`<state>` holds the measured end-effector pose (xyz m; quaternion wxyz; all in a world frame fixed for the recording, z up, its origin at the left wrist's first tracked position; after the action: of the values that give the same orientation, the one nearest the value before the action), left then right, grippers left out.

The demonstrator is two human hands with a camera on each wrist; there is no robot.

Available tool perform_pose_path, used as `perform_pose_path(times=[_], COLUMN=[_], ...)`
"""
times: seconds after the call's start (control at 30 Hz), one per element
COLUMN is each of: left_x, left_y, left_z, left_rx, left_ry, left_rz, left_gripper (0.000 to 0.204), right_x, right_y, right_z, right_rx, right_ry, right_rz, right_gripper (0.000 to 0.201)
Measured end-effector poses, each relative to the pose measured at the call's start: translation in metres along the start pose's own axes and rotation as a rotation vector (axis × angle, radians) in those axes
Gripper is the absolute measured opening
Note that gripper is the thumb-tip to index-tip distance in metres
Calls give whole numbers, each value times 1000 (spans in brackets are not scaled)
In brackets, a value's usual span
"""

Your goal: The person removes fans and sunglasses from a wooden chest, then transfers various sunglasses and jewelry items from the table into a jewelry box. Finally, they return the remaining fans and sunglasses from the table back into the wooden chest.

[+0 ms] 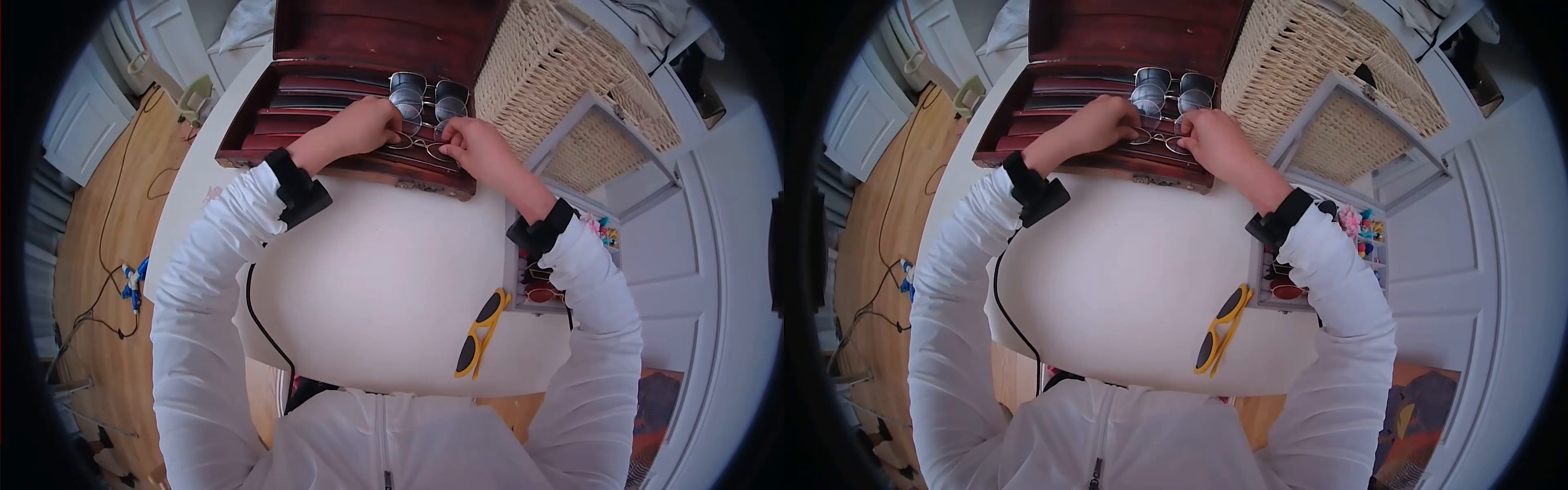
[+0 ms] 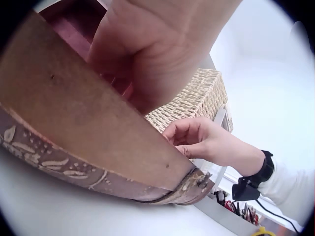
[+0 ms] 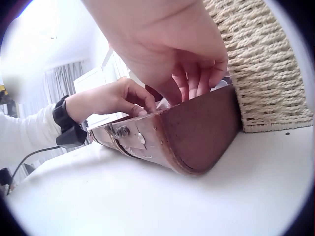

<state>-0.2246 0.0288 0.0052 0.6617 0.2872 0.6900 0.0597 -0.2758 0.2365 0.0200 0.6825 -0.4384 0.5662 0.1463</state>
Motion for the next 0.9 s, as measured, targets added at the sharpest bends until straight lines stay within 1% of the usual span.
perform_pose_path(times=[0.03, 0.07, 0.1, 0.13, 0.17, 0.2, 0.27, 0.3, 0.33, 0.37, 0.43, 0.47, 0.5, 0.53, 0.57, 0.6, 0.63, 0.67, 0.7, 0.73, 0.77, 0.83, 0.87, 0.9], left_x=[-1, -1, -1, -3, -5, -6, -5, -5, -4, -2, 0, 2, 5, 3, 1, 2, 3, 4, 5, 5, 4, 0, -4, -5], left_y=[0, 0, 0, 1, 1, 0, -2, -2, -3, -4, -4, -7, -12, -11, -9, -8, -8, -9, -10, -9, -9, -10, -9, -7], left_z=[1, 2, 2, 2, 3, 4, 5, 5, 4, 4, 3, 1, -2, -3, -3, -3, -3, -2, 0, 3, 5, 11, 14, 17], left_rx=[2, 4, 5, -33, -73, -78, -18, 4, 23, 43, 95, 88, 69, 37, 0, -10, 13, 35, 20, 61, 103, 57, 63, 71], left_ry=[24, 46, 45, 51, 57, 56, 99, 94, 121, 146, 209, 213, 225, 201, 182, 186, 197, 207, 214, 236, 259, 252, 309, 364], left_rz=[-10, -19, -20, -11, 0, 4, 28, 46, 48, 53, 0, 17, 14, -38, -92, -95, -79, -66, -75, -81, -86, -101, -94, -85], left_gripper=[17, 18, 18, 18, 18, 18, 17, 16, 15, 15, 13, 14, 16, 18, 20, 20, 22, 25, 25, 25, 26, 28, 26, 25], right_x=[-1, -5, -12, -21, -30, -37, -38, -40, -34, -26, -15, -8, 0, 9, 16, 20, 21, 20, 16, 13, 10, 2, -6, -18], right_y=[-1, -1, -2, -8, -19, -30, -36, -45, -51, -54, -59, -56, -52, -48, -44, -41, -39, -40, -41, -43, -46, -50, -54, -55], right_z=[3, 8, 15, 23, 36, 52, 92, 112, 131, 148, 175, 184, 191, 195, 196, 195, 191, 185, 179, 173, 168, 158, 152, 144], right_rx=[-31, -31, -78, -125, -73, -20, -359, -270, -262, -281, -286, -270, -287, -312, -317, -345, -377, -395, -342, -290, -309, -123, -134, -24], right_ry=[40, 41, 109, 176, 59, -63, -289, -543, -652, -674, -702, -709, -649, -586, -588, -533, -478, -481, -486, -490, -490, -473, -473, -395], right_rz=[29, 29, 78, 126, 14, -97, -29, -3, 7, 93, 358, 346, 369, 397, 395, 335, 275, 275, 201, 127, 130, 20, 20, -72], right_gripper=[16, 16, 16, 15, 17, 19, 21, 28, 30, 34, 32, 32, 31, 30, 30, 28, 25, 25, 26, 27, 27, 30, 30, 32])
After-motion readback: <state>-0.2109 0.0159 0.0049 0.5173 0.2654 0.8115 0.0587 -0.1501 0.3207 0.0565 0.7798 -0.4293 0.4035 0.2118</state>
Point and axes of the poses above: each hand's wrist, its own z-axis away from the middle knuckle, its own x-axis out of the palm, y = z × x, the point moved 1 cm from there along -z, towards the middle knuckle, and after that the axes turned 5 degrees about -y, right-handed, at the moved point
